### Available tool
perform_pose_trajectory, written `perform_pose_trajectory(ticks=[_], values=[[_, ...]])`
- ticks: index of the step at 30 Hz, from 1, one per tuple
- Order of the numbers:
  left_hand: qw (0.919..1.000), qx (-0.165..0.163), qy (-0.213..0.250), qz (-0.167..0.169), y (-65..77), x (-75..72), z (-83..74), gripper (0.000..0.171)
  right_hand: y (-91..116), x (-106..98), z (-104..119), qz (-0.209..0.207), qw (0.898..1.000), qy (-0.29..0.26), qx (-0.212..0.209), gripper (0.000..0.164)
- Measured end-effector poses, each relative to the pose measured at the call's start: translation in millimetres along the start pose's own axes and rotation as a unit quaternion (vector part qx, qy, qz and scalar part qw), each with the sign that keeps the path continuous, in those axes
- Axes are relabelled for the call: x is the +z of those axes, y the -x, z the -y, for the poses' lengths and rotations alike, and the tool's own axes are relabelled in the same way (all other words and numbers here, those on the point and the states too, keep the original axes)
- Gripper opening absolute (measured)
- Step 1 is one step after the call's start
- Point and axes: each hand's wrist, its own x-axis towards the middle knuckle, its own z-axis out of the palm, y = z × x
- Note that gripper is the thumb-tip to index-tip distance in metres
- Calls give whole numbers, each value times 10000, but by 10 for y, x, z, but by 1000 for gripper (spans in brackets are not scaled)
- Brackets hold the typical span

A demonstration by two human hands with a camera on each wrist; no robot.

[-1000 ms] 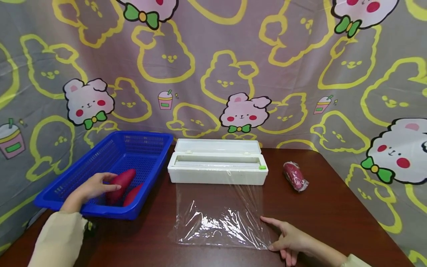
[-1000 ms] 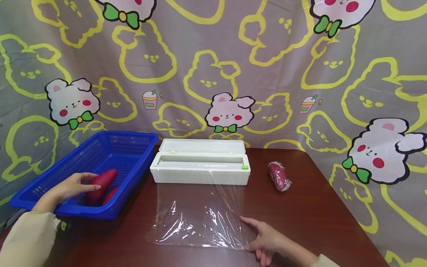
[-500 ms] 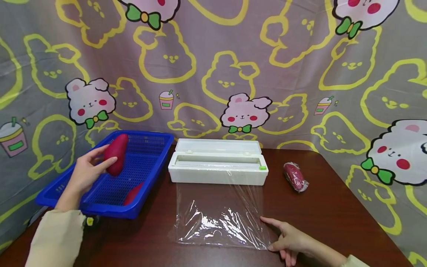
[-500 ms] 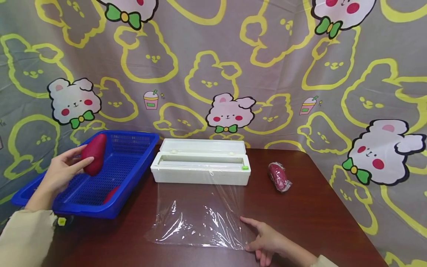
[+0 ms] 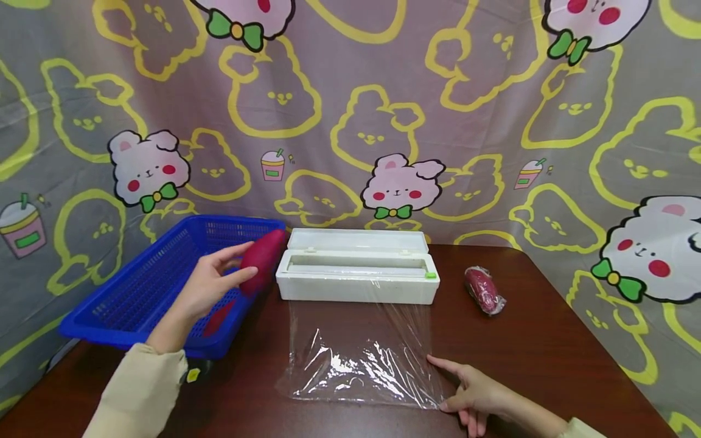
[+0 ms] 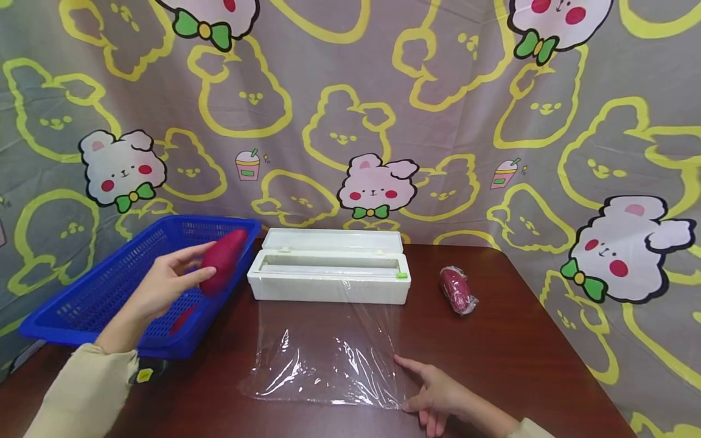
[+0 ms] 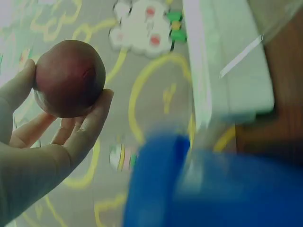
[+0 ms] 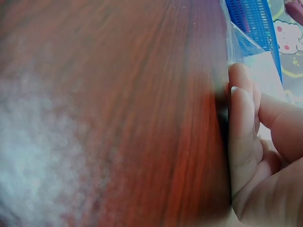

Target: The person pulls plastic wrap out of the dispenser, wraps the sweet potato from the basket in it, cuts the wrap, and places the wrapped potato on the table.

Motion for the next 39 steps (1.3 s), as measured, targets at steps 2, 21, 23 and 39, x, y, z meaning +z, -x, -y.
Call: perform_pose_trajectory(ticks=[2, 21, 23, 39], values=[[9997, 25, -50, 221, 1, 152, -26, 53, 1, 2, 4, -6, 10000, 12, 22, 84], [9587, 826, -366, 2695, 15, 1381, 145, 44, 14, 18, 12, -4, 9996, 218, -168, 83], [9534, 869, -560, 2834, 23, 1465, 188, 44, 15, 19, 10, -9, 9996, 245, -160, 84], [9261, 833, -1091, 3515, 141, 1690, 270, 40, 62, 126, 51, -902, 9818, 1535, -660, 80]])
